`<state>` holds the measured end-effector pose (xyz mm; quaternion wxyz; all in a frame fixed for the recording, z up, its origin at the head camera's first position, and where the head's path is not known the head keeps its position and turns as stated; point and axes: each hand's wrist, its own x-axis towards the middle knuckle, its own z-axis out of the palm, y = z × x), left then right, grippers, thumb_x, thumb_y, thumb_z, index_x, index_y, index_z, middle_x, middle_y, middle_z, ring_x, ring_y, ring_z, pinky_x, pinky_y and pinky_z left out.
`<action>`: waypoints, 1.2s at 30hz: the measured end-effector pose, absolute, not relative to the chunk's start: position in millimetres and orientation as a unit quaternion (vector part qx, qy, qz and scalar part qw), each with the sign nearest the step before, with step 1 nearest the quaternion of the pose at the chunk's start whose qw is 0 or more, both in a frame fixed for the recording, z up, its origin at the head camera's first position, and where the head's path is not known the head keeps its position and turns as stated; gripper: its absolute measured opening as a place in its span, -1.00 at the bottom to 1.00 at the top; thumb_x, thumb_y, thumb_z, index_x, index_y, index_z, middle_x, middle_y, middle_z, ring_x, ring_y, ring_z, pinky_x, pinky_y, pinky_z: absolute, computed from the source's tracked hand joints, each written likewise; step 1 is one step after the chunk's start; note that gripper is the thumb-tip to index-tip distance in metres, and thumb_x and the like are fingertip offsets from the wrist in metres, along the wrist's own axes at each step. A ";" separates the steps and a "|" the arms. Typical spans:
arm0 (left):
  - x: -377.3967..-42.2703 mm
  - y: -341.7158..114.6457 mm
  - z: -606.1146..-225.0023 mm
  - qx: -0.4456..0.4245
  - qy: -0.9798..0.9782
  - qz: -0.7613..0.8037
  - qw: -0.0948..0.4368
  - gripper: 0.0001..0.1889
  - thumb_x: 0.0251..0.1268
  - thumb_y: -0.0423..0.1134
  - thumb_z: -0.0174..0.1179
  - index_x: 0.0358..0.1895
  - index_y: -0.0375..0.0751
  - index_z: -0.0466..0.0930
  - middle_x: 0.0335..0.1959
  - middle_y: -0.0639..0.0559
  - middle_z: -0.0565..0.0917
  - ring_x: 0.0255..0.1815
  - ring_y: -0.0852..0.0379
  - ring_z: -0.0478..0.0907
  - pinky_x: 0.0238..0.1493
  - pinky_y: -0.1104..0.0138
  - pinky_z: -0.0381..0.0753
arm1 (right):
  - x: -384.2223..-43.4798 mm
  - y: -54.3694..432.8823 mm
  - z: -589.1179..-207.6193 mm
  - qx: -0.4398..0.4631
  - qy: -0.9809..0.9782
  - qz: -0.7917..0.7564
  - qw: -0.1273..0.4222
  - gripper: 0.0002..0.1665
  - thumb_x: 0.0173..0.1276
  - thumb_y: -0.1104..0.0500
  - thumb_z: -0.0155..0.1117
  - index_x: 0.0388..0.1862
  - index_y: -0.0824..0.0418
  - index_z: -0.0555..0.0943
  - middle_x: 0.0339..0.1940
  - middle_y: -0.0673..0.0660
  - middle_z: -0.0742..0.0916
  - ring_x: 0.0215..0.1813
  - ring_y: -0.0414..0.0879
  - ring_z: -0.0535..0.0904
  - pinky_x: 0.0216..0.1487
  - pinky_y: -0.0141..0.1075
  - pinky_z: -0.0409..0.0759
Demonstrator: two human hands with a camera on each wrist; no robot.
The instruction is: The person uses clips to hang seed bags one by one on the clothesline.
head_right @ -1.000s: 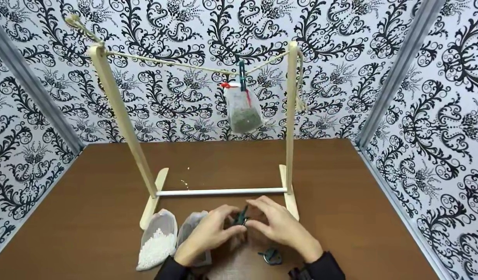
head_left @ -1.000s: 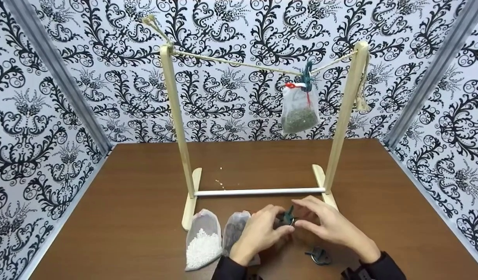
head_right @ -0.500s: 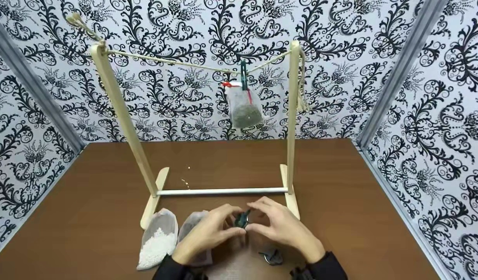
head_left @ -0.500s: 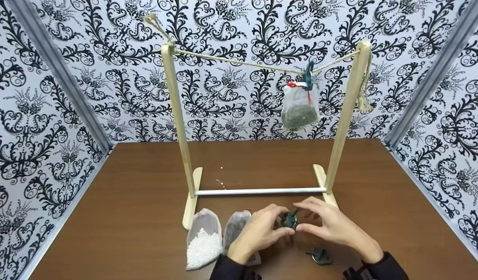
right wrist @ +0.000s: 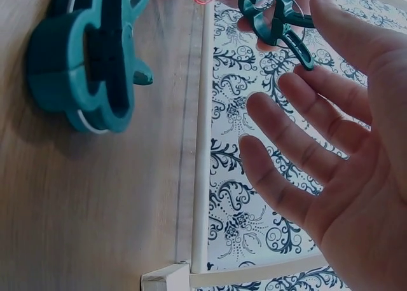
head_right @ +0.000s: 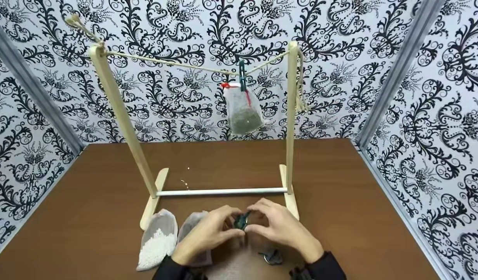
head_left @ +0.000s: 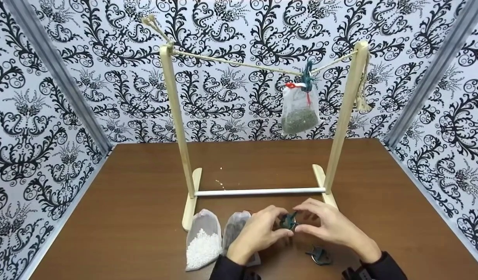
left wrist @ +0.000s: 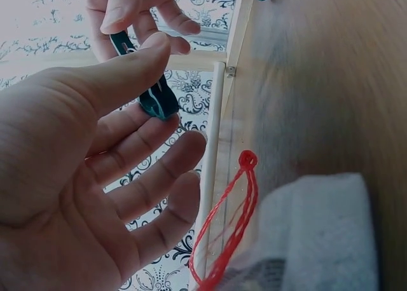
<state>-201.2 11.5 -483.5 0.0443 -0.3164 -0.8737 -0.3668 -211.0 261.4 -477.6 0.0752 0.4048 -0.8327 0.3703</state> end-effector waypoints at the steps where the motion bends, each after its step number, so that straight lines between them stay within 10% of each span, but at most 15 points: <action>1: -201.2 11.4 -483.3 -0.317 -0.873 -0.367 0.044 -0.54 0.26 -0.01 0.43 0.15 -0.13 0.63 -0.13 0.11 0.66 -0.22 0.28 0.63 -0.28 0.49 0.53 | -211.2 260.8 -477.6 0.406 -0.833 0.366 0.082 -0.50 0.35 0.10 0.45 0.25 0.05 0.58 -0.02 0.01 0.66 -0.18 -0.13 0.69 -0.29 -0.24 0.71; 36: -207.3 -4.6 -478.0 -0.271 -0.882 -0.360 0.141 -0.60 0.30 -0.14 0.40 0.14 -0.23 0.65 -0.21 0.01 0.71 -0.27 0.12 0.66 -0.23 0.38 0.59 | -214.8 256.1 -474.2 0.381 -0.822 0.363 0.216 -0.55 0.14 0.19 0.61 0.01 0.15 0.66 -0.25 -0.06 0.68 -0.34 -0.25 0.64 -0.34 -0.45 0.60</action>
